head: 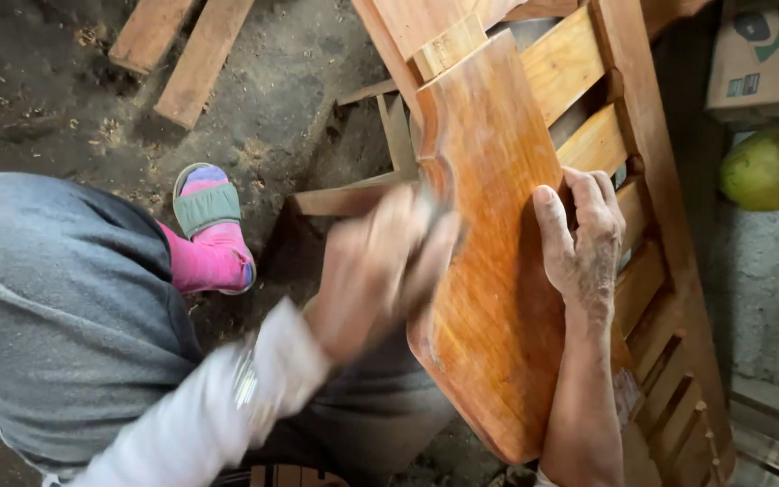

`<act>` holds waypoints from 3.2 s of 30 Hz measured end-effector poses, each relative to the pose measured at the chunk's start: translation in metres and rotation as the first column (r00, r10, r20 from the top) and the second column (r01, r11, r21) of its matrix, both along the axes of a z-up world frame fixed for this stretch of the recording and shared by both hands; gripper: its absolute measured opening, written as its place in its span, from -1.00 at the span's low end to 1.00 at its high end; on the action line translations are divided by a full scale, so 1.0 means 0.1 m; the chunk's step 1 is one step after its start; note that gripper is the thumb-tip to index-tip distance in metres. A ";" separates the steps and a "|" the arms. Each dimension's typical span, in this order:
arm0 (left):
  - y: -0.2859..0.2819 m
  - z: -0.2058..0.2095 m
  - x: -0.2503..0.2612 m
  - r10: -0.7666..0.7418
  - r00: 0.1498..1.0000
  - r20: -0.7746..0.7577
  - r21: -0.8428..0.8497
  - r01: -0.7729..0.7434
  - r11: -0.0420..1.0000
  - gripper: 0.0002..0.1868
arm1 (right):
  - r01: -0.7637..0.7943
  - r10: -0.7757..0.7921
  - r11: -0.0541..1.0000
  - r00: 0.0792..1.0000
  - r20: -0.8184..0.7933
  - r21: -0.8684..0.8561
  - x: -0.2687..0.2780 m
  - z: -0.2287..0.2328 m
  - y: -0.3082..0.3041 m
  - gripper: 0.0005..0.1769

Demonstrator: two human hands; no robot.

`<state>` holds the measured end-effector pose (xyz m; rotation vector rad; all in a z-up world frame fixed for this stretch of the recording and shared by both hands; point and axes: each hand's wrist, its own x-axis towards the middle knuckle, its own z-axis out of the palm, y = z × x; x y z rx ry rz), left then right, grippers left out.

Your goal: The person sits on the ground and sands a curved wooden piece using a sanding block. They hold the wood with one hand and rub the sanding block across the surface and edges, flipping the piece to work on different sides.

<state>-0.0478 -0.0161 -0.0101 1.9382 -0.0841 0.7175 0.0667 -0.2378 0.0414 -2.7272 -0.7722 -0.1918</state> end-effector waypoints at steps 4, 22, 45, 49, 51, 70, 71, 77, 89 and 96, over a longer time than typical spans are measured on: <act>-0.16 0.03 -0.52 -0.189 0.980 -0.070 -0.119 0.180 0.976 -0.63 | 0.001 -0.001 1.000 1.000 -0.023 0.006 0.01 0.00 0.02 -0.45; -0.10 -0.02 -0.33 -0.240 0.970 0.031 -0.136 0.242 0.961 -0.74 | -0.024 0.024 0.999 1.000 -0.003 0.022 -0.01 0.02 0.02 -0.48; 0.21 -0.16 0.40 0.049 0.952 0.303 0.202 -0.114 0.973 -0.71 | -0.028 0.028 1.000 0.999 0.017 -0.004 0.00 -0.01 -0.03 -0.42; 0.28 -0.11 -0.06 -0.203 0.970 0.132 0.040 0.199 0.979 -0.67 | -0.044 0.044 0.999 0.999 0.012 0.019 0.00 0.01 -0.01 -0.48; 0.28 -0.18 -0.11 -0.247 0.963 0.108 -0.031 0.252 0.967 -0.65 | -0.068 0.068 0.998 0.997 0.030 -0.009 0.00 0.02 0.00 -0.50; 0.22 -0.25 0.24 -0.093 0.993 0.071 0.106 0.085 0.991 -0.71 | -0.110 0.111 0.993 0.993 0.026 -0.033 0.02 0.02 -0.03 -0.48; 0.23 -0.24 0.32 -0.080 0.992 0.100 0.144 0.065 0.987 -0.72 | -0.113 0.115 0.993 0.993 0.036 -0.045 0.03 0.02 -0.04 -0.43; 0.33 -0.18 0.49 0.014 0.995 0.102 0.236 -0.038 0.971 -0.74 | -0.094 0.095 0.995 0.994 0.060 -0.019 0.06 -0.03 -0.08 -0.33; 0.21 0.01 0.15 -0.143 0.987 0.072 0.029 0.141 0.990 -0.74 | -0.116 0.116 0.993 0.993 0.033 -0.015 0.05 0.01 -0.02 -0.38; 0.04 -0.07 -0.55 -0.246 0.968 0.047 0.010 0.246 0.969 -0.66 | -0.121 0.121 0.993 0.992 0.034 -0.010 0.07 -0.04 -0.07 -0.39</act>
